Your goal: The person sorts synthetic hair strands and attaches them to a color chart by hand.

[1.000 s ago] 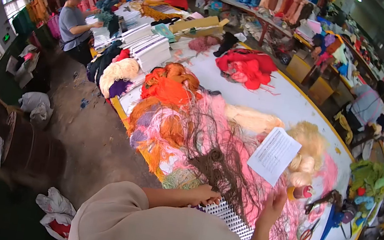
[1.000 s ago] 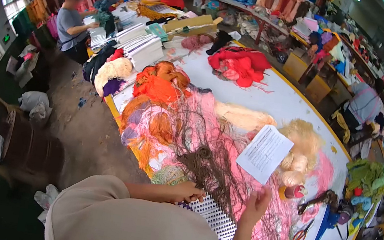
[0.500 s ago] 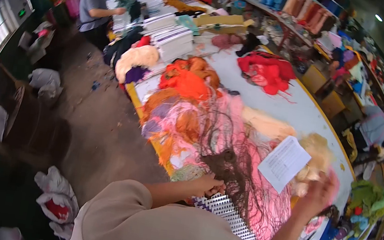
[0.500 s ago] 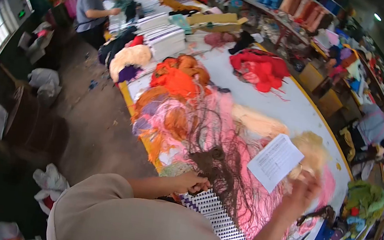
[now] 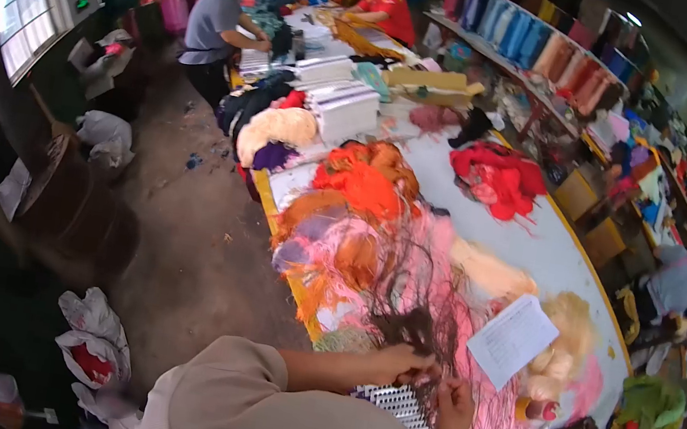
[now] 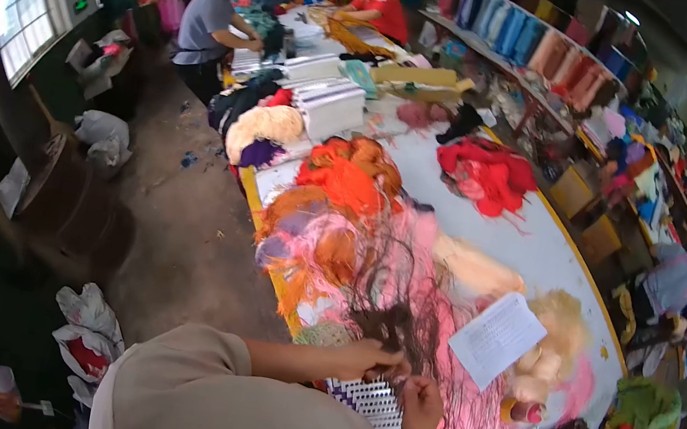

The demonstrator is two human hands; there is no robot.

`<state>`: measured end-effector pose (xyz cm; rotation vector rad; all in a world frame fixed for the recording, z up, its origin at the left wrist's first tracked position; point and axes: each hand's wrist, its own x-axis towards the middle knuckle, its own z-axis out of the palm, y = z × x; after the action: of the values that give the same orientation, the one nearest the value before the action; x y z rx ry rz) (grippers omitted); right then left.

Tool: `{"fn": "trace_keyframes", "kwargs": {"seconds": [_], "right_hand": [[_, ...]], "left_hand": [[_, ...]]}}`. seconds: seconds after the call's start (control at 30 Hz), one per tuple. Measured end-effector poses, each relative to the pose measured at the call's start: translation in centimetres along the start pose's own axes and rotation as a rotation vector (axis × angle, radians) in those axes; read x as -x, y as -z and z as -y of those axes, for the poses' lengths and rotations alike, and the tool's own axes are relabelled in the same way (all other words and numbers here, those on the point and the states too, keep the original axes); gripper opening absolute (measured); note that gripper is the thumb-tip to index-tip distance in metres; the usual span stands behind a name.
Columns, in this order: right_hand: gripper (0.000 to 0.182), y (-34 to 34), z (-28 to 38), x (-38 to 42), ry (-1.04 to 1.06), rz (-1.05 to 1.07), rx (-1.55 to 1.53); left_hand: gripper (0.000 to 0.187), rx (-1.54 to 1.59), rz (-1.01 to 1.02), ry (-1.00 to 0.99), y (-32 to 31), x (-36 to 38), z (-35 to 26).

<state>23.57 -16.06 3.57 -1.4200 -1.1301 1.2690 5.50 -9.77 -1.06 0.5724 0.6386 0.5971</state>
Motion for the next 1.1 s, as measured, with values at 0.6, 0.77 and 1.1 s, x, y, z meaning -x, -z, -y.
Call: {"fn": "trace_keyframes", "kwargs": {"seconds": [0.6,0.77,1.1], "right_hand": [[0.014,-0.6,6.7,-2.5,0.049,-0.120,-0.122],[0.008,-0.9,6.4,-2.6,0.025,-0.168,-0.150],[0.008,0.2,6.8,-1.5,-0.085,-0.134,-0.619]], "left_hand": [[0.060,0.222,0.293,-0.166,-7.7,-0.4,-6.5],[0.051,0.158,0.249,-0.155,-7.6,-0.3,-6.8],[0.038,-0.120,0.055,-0.246,-7.8,-0.9,-5.8]]}}
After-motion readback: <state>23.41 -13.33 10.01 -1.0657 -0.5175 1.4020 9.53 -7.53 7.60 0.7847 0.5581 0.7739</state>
